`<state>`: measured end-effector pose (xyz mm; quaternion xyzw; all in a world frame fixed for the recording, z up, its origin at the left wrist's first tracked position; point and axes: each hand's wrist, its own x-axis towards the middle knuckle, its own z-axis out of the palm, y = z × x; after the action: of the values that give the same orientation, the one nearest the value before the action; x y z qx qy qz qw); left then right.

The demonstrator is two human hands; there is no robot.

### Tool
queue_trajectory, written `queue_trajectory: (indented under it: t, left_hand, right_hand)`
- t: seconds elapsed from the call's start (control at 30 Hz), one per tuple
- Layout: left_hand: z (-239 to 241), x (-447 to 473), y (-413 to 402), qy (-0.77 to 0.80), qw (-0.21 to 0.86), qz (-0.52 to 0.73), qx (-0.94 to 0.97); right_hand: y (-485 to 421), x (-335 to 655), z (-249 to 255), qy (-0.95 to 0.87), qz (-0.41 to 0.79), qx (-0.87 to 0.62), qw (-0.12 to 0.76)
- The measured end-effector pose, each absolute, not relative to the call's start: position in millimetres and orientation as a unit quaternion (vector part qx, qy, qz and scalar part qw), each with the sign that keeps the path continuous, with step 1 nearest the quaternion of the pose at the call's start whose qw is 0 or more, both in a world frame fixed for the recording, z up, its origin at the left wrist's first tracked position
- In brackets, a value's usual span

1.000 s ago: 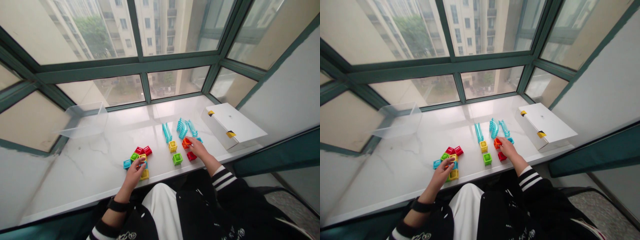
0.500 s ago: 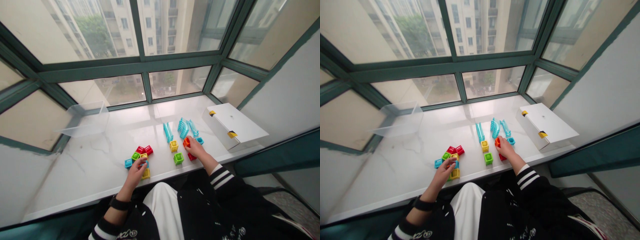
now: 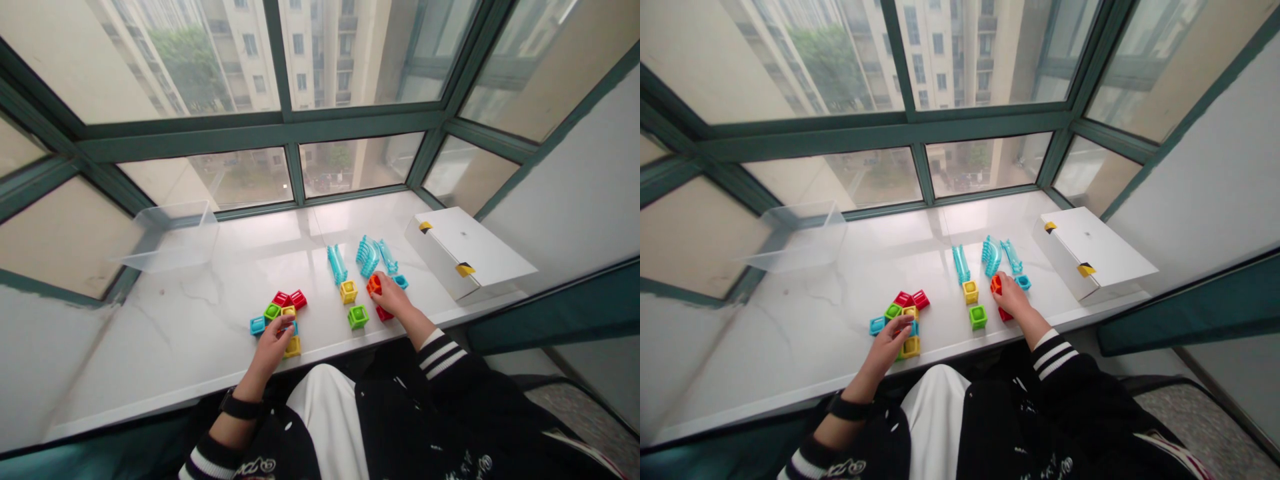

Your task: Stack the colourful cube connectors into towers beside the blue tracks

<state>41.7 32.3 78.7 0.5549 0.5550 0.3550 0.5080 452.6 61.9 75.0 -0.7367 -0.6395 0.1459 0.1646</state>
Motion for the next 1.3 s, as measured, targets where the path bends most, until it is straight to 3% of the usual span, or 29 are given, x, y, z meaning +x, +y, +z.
queue_trajectory:
  t: [0.5,1.3]
  left_hand:
    - [96.3,27.8,31.2,0.568,0.486,0.372,0.55]
    - [74.8,7.2,27.2,0.569,0.495,0.393,0.526]
  right_hand:
    - [57.1,462.1,72.4,-0.658,0.135,-0.719,0.179]
    - [53.7,459.2,68.0,-0.648,0.092,-0.734,0.179]
